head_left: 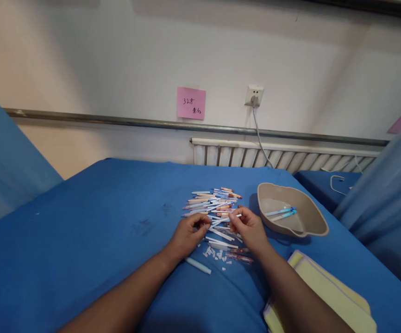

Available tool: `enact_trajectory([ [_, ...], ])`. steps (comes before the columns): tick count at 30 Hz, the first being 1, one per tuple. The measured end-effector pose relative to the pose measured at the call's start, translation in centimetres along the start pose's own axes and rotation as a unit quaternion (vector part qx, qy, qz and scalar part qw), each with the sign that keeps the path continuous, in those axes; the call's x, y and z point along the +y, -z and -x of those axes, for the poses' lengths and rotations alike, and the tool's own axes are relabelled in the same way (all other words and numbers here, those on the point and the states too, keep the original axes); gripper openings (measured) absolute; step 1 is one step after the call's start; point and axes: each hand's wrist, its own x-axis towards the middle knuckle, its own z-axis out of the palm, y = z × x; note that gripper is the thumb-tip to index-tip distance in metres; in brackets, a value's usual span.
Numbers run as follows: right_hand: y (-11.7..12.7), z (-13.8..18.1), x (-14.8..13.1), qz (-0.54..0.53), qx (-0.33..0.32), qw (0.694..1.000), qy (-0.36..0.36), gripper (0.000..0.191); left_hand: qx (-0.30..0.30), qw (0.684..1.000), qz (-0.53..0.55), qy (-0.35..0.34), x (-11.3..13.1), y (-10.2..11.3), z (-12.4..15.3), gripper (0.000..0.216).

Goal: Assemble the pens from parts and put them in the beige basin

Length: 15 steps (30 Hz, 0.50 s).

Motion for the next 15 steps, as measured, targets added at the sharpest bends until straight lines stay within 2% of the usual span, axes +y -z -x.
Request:
enact_trajectory([
  [7,-1.2,0.7,-0.5,-0.038,-0.066,0.997,-0.013,0.03,0.024,0.988,0.145,0.042,1.0,-1.1,0.5,0.019],
  [15,-1.5,1.3,-0.6,-0.008,-0.085,0.996,0.013,0.023,-0.006,0.936,0.292,0.194,1.4,-1.6,0.9,0.035],
])
